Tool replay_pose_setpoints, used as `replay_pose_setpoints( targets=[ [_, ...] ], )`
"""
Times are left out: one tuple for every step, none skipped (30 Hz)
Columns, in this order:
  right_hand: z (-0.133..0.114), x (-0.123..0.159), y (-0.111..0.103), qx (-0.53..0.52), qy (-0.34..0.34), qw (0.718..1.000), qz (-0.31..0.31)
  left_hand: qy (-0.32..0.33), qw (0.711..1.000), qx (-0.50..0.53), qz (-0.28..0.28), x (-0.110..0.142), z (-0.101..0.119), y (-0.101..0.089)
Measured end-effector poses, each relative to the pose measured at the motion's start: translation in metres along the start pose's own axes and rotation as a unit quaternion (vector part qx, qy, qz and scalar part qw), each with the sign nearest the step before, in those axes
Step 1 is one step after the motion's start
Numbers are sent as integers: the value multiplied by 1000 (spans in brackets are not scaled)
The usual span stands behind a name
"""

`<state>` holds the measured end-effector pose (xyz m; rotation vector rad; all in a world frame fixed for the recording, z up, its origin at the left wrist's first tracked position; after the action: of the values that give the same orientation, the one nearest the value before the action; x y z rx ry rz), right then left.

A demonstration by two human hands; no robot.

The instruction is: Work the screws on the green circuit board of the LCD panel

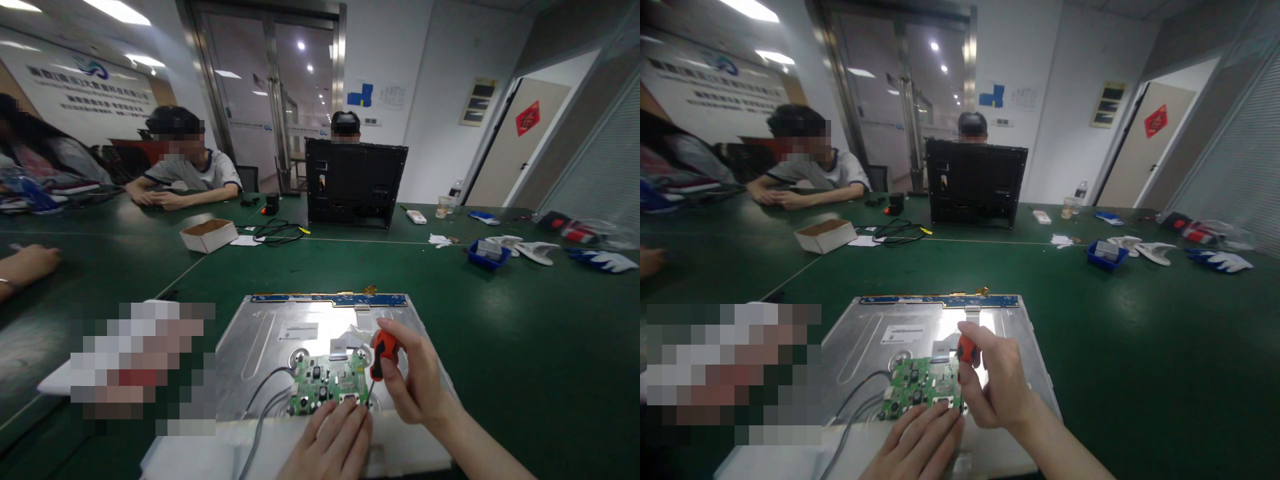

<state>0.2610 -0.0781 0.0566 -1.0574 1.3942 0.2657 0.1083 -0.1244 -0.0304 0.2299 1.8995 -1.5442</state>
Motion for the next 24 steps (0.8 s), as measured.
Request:
replay_pose_setpoints(
  targets=[
    [0,0,0,-1,1,1000,0,0,1000,-1,-2,0,0,0],
    [1,0,0,-2,2,1000,0,1,1000,-2,-3,1,0,1],
    [1,1,0,-1,4,1000,0,2,1000,-3,-3,1,0,1],
    [1,1,0,1,5,1000,-1,1,1000,-2,-1,1,0,1],
    [1,1,0,3,6,1000,-1,0,1000,-1,1,1,0,1],
    [1,1,-1,5,5,1000,0,-4,1000,2,4,0,0,1],
    [0,1,-1,6,5,1000,2,-6,1000,4,4,0,0,1],
    [0,1,-1,8,5,1000,1,-7,1000,5,6,-1,-1,1],
    [0,1,0,10,5,1000,1,-8,1000,6,8,-1,-1,0],
    [0,2,0,14,5,1000,2,-6,1000,5,11,-2,-1,0],
    [0,2,0,20,4,1000,5,-5,1000,5,13,-2,-1,-1],
    [-1,2,0,27,3,1000,8,-4,1000,4,15,-3,-1,-2],
    [-1,2,0,34,3,999,13,-4,1000,5,17,-3,-1,-2],
    [-1,2,0,39,3,999,18,-5,1000,5,16,-4,-1,-2],
    [-1,3,0,44,4,999,21,-5,1000,5,17,-4,-1,-3],
    [-1,3,0,49,5,998,25,-4,1000,5,17,-4,0,-3],
    [-1,2,0,53,7,998,27,-4,1000,5,18,-4,0,-4],
    [-1,2,0,56,7,998,29,-3,1000,4,19,-4,0,-4],
    [-1,2,0,58,7,998,30,-2,1000,4,19,-4,0,-4],
    [-1,1,0,59,7,998,30,-1,1000,4,18,-4,0,-4],
    [-1,1,0,58,6,998,29,-1,1000,4,18,-4,0,-3],
    [-1,0,0,56,6,998,26,-1,1000,4,16,-3,0,-3],
    [-1,-1,0,54,5,998,24,0,1000,3,14,-3,-1,-2],
    [-1,-1,0,50,3,998,22,1,1000,2,12,-2,-1,-1]
  ],
)
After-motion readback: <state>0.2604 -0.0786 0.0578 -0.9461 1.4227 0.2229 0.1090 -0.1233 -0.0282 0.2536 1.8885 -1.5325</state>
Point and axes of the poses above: each hand's wrist, its own x-axis away from the middle knuckle, its own y-axis out of the palm, z = x × y, the point moved 5 cm from there along -x, towards the middle knuckle, and after that the axes turned 15 degrees about x, right-handed, at the moved point
